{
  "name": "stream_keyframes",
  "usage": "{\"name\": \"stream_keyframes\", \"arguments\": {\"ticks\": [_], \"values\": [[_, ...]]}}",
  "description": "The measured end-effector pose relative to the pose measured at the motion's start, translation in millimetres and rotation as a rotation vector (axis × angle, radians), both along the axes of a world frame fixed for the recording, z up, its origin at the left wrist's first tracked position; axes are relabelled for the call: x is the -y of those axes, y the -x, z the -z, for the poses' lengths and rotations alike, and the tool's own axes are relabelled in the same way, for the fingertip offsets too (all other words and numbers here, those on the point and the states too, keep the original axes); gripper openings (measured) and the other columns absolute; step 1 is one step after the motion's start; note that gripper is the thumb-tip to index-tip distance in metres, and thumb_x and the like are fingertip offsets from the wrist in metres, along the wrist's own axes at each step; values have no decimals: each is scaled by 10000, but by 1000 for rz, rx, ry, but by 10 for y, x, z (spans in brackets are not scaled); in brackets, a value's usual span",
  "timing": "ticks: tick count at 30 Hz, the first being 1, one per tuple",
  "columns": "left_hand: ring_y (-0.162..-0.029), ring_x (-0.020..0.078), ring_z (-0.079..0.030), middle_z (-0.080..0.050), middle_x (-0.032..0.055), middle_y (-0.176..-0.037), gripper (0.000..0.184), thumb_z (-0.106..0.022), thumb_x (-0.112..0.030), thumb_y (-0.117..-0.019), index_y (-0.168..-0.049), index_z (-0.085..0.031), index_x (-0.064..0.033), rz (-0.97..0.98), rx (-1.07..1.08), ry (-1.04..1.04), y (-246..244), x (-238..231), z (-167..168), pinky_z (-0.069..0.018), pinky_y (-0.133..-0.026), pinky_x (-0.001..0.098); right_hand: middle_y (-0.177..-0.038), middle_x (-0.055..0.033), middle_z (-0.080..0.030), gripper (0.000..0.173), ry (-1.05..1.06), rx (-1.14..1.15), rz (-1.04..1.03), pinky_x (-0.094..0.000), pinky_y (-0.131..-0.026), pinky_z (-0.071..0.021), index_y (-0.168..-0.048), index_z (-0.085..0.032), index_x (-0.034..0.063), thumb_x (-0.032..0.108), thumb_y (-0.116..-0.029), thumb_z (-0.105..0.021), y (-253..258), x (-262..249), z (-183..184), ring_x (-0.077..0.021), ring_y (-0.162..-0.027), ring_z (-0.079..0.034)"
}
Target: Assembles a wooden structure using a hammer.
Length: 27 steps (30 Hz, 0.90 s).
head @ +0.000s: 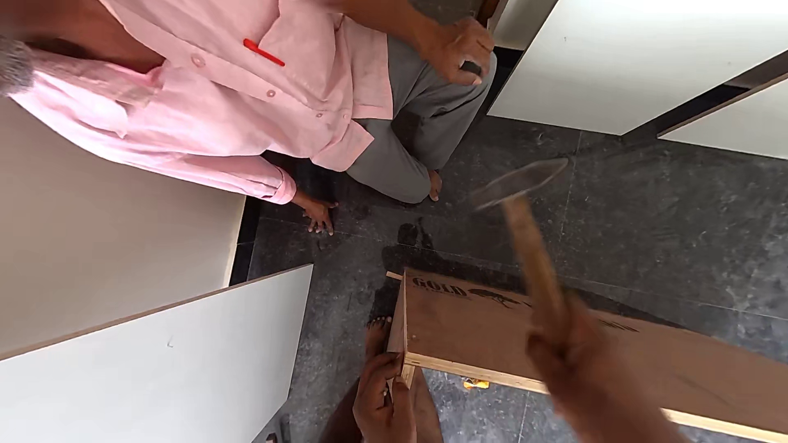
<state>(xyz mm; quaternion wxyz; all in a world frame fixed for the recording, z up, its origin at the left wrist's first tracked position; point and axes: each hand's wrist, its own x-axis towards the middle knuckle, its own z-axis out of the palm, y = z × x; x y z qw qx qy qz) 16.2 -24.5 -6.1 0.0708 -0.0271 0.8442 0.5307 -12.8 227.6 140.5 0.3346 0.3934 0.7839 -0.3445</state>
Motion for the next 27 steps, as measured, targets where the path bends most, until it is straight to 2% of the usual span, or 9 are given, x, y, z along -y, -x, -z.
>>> {"name": "stream_keyframes", "arguments": {"ticks": [3,5,9,13,15,19,23,25,27], "values": [[-968,78,-689,-729,78,-1011,187,-516,-33,-869,-845,-701,-18,-12,22,-35,13,-30,-50,-566,-788,180,-1078,-246,-680,416,270,455,-401,-627,-829,-536,-1365,-518,67,157,-971,-613,103,58,27,-439,-1018,-681],[-984,67,-681,-728,52,-1014,168,-509,-21,-868,-834,-673,-38,-11,36,-73,52,-74,-50,-564,-814,185,-1024,-218,-690,396,194,367,-370,-614,-773,-540,-1321,-585,111,189,-940,-659,184,-207,-73,-414,-950,-687],[-959,76,-683,-723,41,-1001,161,-520,-73,-888,-842,-674,-64,-20,19,-75,11,-54,-33,-565,-795,190,-641,-37,-549,259,5,-151,232,-386,-401,-488,-1138,-561,149,231,-906,-641,66,-245,-53,-191,-451,-547],[-936,58,-675,-717,42,-983,162,-514,-50,-859,-819,-671,-46,-34,45,-65,-5,-70,-82,-555,-767,173,-1106,-254,-666,452,286,495,-411,-612,-855,-533,-1397,-477,45,148,-978,-610,152,82,15,-437,-1039,-671],[-946,64,-673,-715,45,-987,162,-517,-45,-859,-825,-676,-42,-29,48,-77,35,-100,-48,-557,-770,177,-1063,-221,-676,429,247,423,-404,-611,-808,-536,-1354,-544,97,178,-947,-650,262,-171,-28,-410,-990,-676],[-936,68,-673,-715,41,-996,163,-525,-58,-870,-826,-682,-60,-53,65,-89,-6,-79,-48,-555,-760,177,-662,-47,-569,256,-27,-68,155,-411,-443,-520,-1178,-554,155,226,-945,-631,165,-218,-72,-200,-489,-582],[-935,137,-700,-732,100,-973,183,-524,-48,-863,-824,-700,-16,-62,19,-56,-66,0,81,-573,-794,233,-1125,-258,-665,457,190,526,-425,-611,-860,-539,-1409,-461,31,122,-980,-589,181,92,-30,-439,-1050,-674],[-942,148,-701,-733,107,-970,187,-526,-49,-867,-821,-703,-10,-54,28,-47,-55,-22,105,-572,-802,242,-1116,-237,-675,431,157,557,-494,-625,-823,-541,-1360,-526,86,150,-948,-636,291,-192,-80,-440,-1039,-675],[-946,99,-684,-718,65,-985,173,-512,-35,-853,-820,-682,-34,-51,75,-59,-27,-38,-3,-568,-790,203,-919,-156,-664,369,96,313,-231,-525,-702,-545,-1310,-566,118,197,-959,-643,239,-388,-151,-328,-810,-669]]}}
